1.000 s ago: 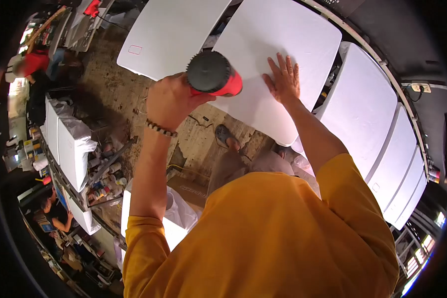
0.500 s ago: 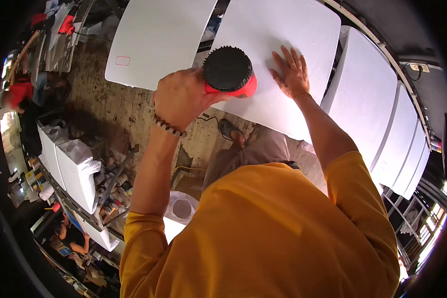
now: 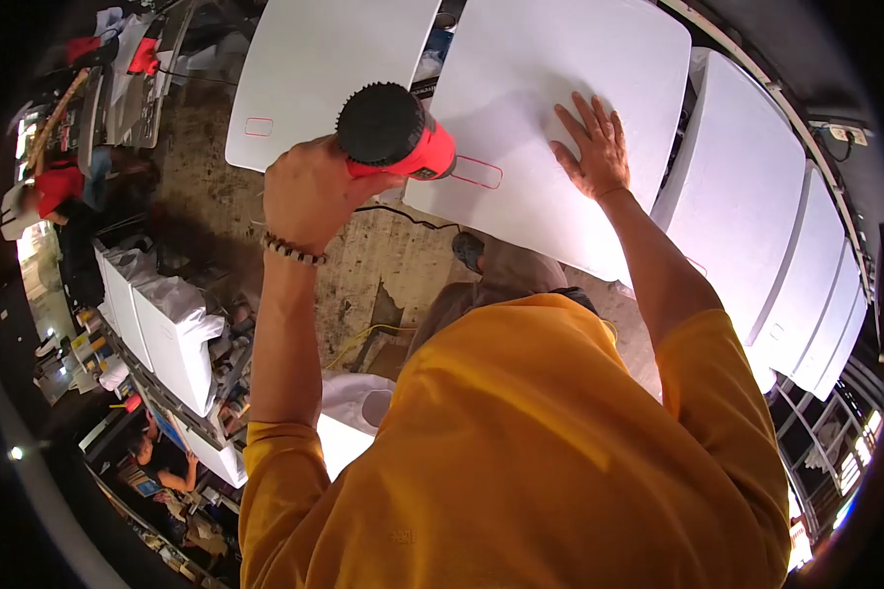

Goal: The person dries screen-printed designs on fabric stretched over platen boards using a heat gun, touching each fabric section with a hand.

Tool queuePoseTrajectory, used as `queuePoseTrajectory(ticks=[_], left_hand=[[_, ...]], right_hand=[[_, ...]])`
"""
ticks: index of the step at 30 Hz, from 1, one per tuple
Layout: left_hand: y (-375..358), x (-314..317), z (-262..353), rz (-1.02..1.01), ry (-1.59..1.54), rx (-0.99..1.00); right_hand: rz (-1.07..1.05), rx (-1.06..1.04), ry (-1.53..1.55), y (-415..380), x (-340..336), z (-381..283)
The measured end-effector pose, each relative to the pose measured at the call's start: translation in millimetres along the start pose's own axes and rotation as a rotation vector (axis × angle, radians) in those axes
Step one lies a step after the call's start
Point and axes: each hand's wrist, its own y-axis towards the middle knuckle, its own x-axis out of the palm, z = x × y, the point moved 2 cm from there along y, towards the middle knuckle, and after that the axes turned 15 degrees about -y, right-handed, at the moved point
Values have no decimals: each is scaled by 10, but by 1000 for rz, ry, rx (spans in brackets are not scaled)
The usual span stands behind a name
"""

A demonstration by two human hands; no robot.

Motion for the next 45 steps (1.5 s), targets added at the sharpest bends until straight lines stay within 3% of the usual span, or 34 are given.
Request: queuePoseTrajectory(ticks=[7,10,14,22,26,28,34,38,45], left_hand=[[51,-101,-65,-43,-37,-67],[107,-23,-8,65,-99,-34],[185,104,26,21,-161,25],[243,360,469,-55,-186,64],[186,454,570,35,-188,26],[160,365,520,-11,-162,71],[0,110,336,74,-208,-34],[-122,-23,89,52,-24,-121],[-200,-61,-72,23,-102,-64]], right_hand=[[2,6,25,-5,-21,6],[-17,10,43,6,-36,0],[-28,2,36,20,-68,4],[-72,-7,34,65,-77,14],[-69,-9,40,-18,-61,8],[-49,-14,35,29,-57,0],[-30,-10,53,-14,-25,10],[-27,-5,47,23,-39,-3],[21,-7,28,1,19,-5]])
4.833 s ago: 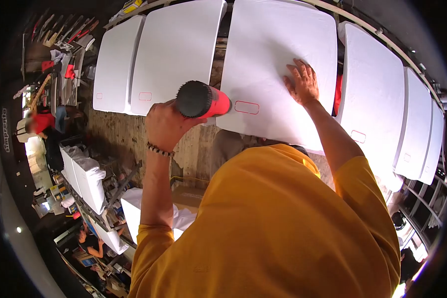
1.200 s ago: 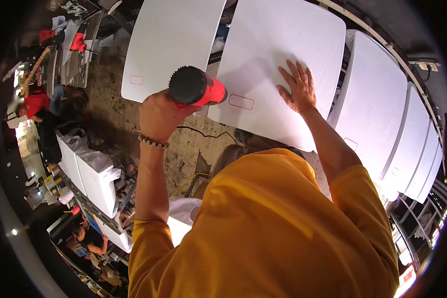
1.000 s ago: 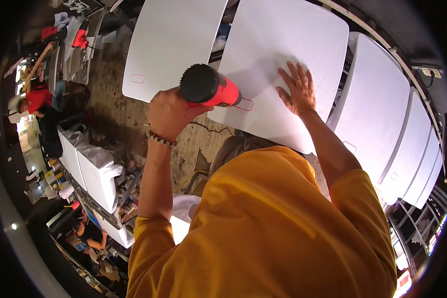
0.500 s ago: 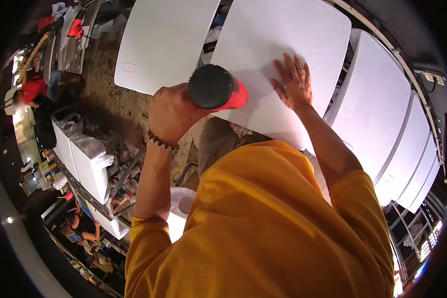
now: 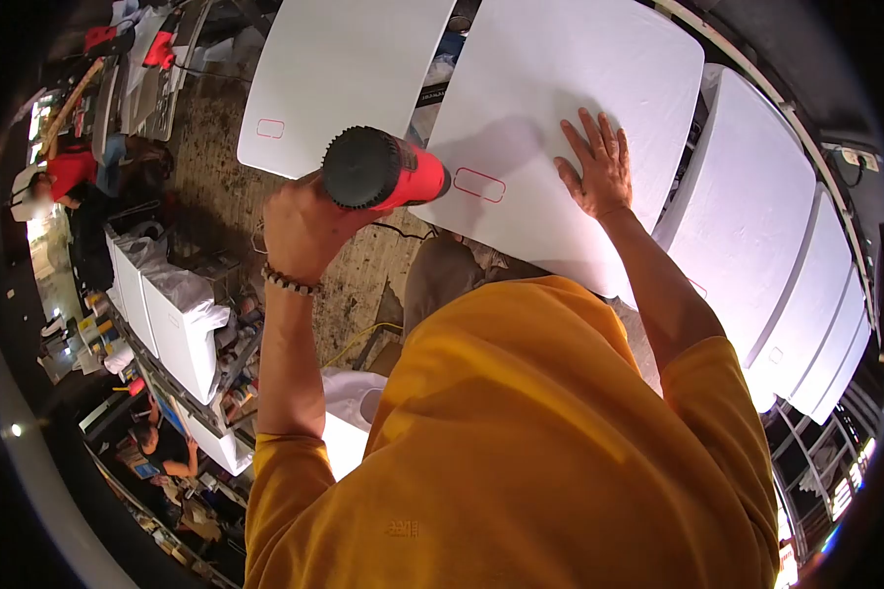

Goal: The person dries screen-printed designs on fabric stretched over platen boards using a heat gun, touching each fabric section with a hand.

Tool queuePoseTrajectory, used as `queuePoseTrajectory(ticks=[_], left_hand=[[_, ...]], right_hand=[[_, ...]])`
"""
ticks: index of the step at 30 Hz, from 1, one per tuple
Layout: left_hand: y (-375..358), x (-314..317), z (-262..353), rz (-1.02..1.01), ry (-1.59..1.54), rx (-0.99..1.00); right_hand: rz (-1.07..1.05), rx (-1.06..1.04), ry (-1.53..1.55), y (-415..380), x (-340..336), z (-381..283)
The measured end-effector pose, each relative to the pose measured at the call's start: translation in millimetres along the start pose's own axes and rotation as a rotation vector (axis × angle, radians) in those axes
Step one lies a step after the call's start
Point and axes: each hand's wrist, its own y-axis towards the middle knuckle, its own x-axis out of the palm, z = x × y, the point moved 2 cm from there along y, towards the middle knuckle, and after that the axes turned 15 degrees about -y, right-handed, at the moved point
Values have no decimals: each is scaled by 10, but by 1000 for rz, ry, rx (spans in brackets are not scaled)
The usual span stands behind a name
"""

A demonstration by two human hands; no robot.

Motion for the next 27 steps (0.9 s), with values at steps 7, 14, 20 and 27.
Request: queuePoseTrajectory(ticks=[7,14,20,27], left_hand=[[86,142,140,59,-75,96],[125,433,303,5,-101,181],[274,518,575,-40,-75,219],[299,534,586,-84,-95,153]], right_hand=[[-15,2,6,-8,-21,-3],[-69,11,-24,9,-61,-6],[-84,5,-73,10,-58,-4],[-73,-1,-65,7,-70,-2]])
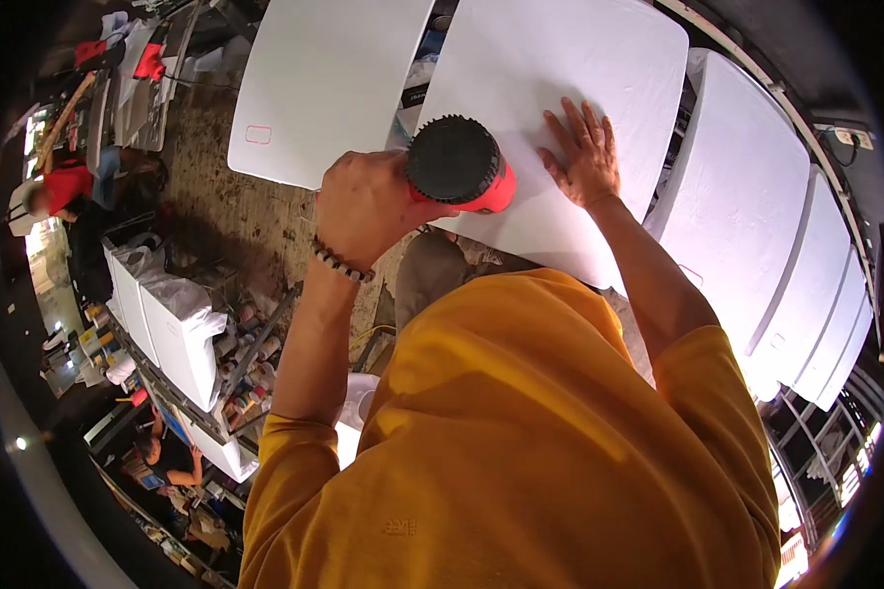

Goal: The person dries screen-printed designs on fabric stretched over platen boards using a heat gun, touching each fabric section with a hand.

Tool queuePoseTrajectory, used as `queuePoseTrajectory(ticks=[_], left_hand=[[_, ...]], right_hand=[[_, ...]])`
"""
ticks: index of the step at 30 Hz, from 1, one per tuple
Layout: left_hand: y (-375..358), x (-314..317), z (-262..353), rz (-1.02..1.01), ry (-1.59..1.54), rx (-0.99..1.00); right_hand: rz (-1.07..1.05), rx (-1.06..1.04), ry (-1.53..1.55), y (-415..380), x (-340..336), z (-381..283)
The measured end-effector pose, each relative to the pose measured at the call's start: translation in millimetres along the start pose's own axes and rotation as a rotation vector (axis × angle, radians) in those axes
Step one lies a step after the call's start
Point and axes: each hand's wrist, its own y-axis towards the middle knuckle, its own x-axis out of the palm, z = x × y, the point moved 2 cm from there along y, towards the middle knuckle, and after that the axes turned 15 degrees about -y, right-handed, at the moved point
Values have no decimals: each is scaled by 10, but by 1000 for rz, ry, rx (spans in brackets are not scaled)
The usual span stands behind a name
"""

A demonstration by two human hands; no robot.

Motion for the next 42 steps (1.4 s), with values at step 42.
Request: queuePoseTrajectory(ticks=[42], left_hand=[[-457,-552,-464,58,79,-186]], right_hand=[[30,6,28,-1,22,-17]])
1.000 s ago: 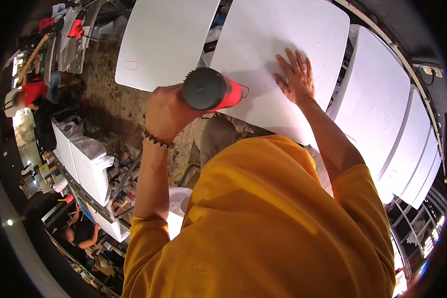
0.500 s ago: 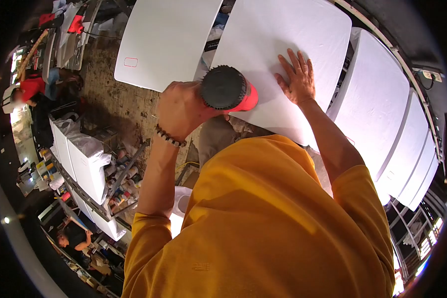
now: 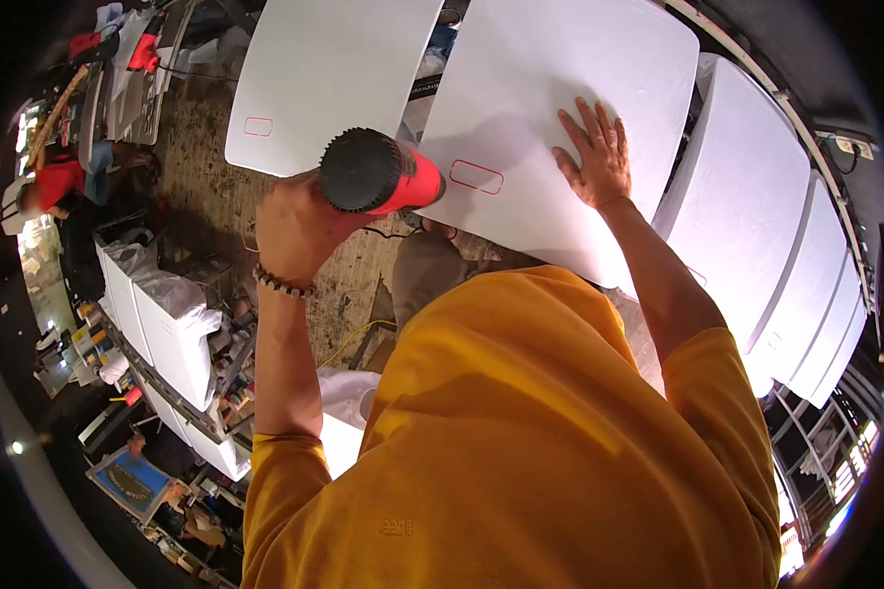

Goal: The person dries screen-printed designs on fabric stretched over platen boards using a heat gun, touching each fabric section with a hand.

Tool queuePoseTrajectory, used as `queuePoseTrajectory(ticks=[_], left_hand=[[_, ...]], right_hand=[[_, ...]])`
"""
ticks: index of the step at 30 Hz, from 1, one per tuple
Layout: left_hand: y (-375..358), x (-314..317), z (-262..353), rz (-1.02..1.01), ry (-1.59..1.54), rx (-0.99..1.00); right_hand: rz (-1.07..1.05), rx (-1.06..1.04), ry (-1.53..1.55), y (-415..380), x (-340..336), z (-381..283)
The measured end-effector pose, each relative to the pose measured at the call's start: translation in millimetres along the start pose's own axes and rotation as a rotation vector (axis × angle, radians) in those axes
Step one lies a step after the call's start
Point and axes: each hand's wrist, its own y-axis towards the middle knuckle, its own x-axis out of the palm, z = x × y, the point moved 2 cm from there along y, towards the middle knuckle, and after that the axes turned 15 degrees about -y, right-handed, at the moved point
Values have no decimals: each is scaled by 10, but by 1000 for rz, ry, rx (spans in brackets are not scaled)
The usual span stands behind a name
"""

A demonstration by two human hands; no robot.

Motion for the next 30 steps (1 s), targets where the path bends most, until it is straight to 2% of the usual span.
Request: queuePoseTrajectory(ticks=[2,11,20,23,30], left_hand=[[-5,27,-138,55,-20,42],[281,175,-72,88,-137,223],[292,-3,-217,10,-53,80],[252,-47,-196,69,-9,65],[328,157,0,64,-99,206]], right_hand=[[-12,6,-5,0,-3,-15],[-1,7,-31,1,23,-8],[9,6,-11,-9,24,9],[30,6,9,1,32,4],[27,6,19,-7,17,10]])
